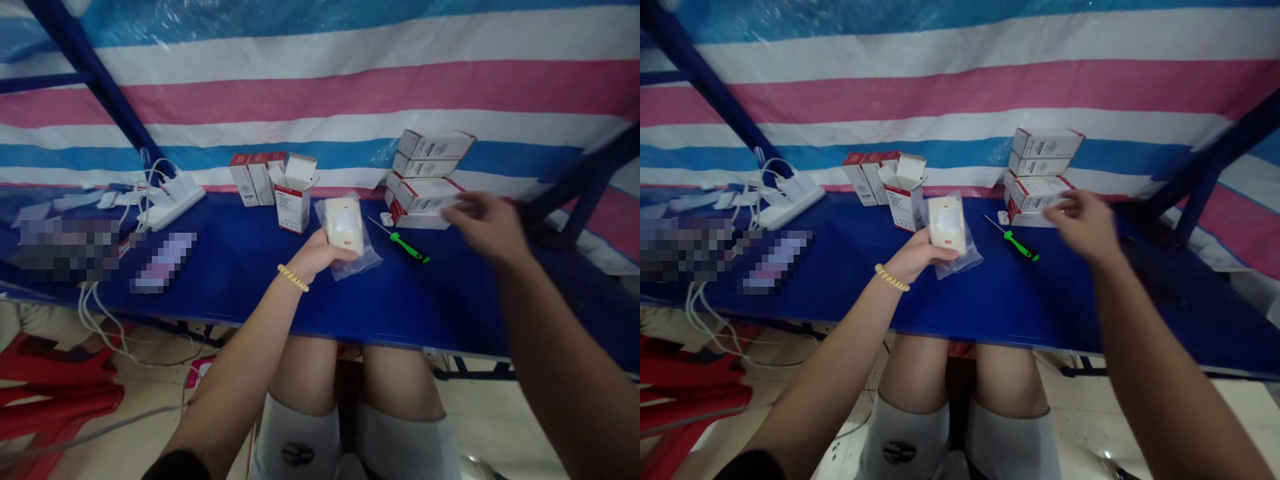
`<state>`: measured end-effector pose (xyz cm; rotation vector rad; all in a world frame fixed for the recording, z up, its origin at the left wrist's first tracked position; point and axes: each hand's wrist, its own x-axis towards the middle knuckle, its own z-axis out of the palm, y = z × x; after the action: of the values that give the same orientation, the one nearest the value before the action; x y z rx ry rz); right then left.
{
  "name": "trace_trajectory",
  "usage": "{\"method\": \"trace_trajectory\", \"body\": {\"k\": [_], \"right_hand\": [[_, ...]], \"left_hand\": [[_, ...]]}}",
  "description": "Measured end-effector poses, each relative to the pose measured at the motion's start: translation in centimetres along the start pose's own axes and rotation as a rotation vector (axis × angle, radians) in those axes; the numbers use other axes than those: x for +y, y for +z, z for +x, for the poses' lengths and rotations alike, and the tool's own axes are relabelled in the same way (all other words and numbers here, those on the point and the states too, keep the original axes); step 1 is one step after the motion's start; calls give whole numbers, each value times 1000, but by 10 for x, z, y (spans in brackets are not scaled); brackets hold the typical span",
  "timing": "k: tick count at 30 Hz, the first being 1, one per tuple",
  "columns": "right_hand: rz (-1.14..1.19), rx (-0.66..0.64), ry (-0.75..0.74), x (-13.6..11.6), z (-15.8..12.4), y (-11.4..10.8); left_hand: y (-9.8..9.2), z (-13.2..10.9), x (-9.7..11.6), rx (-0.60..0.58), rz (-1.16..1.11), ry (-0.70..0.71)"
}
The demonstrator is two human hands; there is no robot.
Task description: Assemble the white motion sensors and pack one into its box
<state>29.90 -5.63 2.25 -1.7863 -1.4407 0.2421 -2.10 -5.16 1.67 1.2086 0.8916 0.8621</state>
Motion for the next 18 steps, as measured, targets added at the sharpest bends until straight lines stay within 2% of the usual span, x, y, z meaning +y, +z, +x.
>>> {"method": "trace_trajectory", "body": {"k": [2,4,5,7,10,15,16,18], "right_hand": [[258,-353,-37,-47,0,46],[508,-535,-78,-76,-2,88],[637,-533,-99,-82,-4,106],[860,-430,-61,-81,-10,133],[977,-380,57,-68,-17,154],[931,-256,176,-61,-20,162],[915,-257,178,-61,-20,161],[912,-338,152,-61,-19,158]], "left_hand": [[-3,26,3,-72,103,36],[-10,49,2,-141,194,78],[-14,58,0,-172,229,90],[-23,70,-6,-216,267,105],[-29,77,-17,-207,273,168],[-27,81,-35,-19,351,246],[-27,82,-37,7,356,237],[-26,83,-38,29,344,206]]}}
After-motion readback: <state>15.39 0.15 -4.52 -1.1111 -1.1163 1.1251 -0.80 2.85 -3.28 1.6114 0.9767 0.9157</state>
